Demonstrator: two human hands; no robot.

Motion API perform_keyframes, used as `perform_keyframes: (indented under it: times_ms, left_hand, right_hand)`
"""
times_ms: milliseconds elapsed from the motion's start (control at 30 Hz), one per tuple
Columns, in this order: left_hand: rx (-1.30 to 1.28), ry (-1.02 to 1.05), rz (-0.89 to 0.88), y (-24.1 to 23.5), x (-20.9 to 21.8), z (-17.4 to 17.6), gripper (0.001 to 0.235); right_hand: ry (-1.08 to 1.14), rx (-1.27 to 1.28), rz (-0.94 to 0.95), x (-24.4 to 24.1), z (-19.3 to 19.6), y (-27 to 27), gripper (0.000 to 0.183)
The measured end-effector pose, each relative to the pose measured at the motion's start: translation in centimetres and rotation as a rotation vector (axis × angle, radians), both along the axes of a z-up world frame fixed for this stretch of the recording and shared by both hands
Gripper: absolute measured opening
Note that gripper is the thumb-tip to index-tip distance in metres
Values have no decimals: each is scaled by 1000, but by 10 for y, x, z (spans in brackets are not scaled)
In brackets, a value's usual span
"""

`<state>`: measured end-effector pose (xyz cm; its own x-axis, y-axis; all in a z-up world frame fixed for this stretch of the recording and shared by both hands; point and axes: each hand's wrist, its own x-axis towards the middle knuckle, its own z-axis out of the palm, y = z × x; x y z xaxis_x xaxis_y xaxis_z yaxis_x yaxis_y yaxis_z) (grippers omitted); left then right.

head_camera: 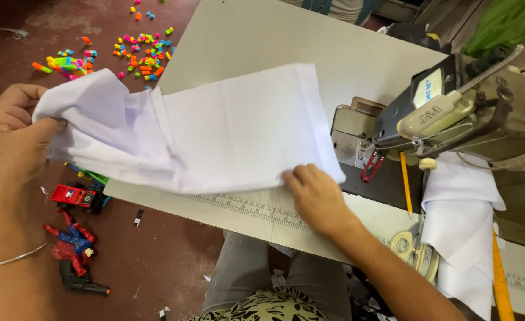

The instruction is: Measuring, marking, and cutting white fabric using a ruler, pencil, and scissors on a work table.

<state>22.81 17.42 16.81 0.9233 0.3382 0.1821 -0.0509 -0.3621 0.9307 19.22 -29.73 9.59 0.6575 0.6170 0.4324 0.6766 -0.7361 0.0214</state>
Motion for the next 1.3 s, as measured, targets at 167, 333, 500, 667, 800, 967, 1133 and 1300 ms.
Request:
perform_keyframes:
  times_ms: [167, 333, 500, 667, 800, 967, 1133, 1300]
  left_hand:
    - [-326, -130, -176, -19, 21, -23, 36]
    - [-489, -11, -242, -37, 35, -52, 38]
    - [-153, 199, -158, -25, 21, -62, 49]
    - [364, 387, 35, -34, -17, -24, 54]
    - [407, 380, 42, -25, -11, -37, 56]
    - [535, 549, 29, -39, -3, -16, 80]
    - [477, 507, 4, -35, -6, -22, 60]
    - [462, 446, 16, -48, -15, -24, 64]
  right_hand:
    - [71, 18, 98, -78, 20, 5, 45]
    - [201, -3, -117, -117, 4, -30, 43]
    - [457, -31, -171, -130, 22, -39, 50]
    - [441, 202, -438, -105, 39, -50, 34]
    - [679, 54, -892, -70, 43, -61, 61]
    - [784, 305, -973, -53, 47, -48, 28]
    - [704, 645, -794, -58, 48, -39, 21]
    - [523, 587, -378, -87, 43, -61, 35]
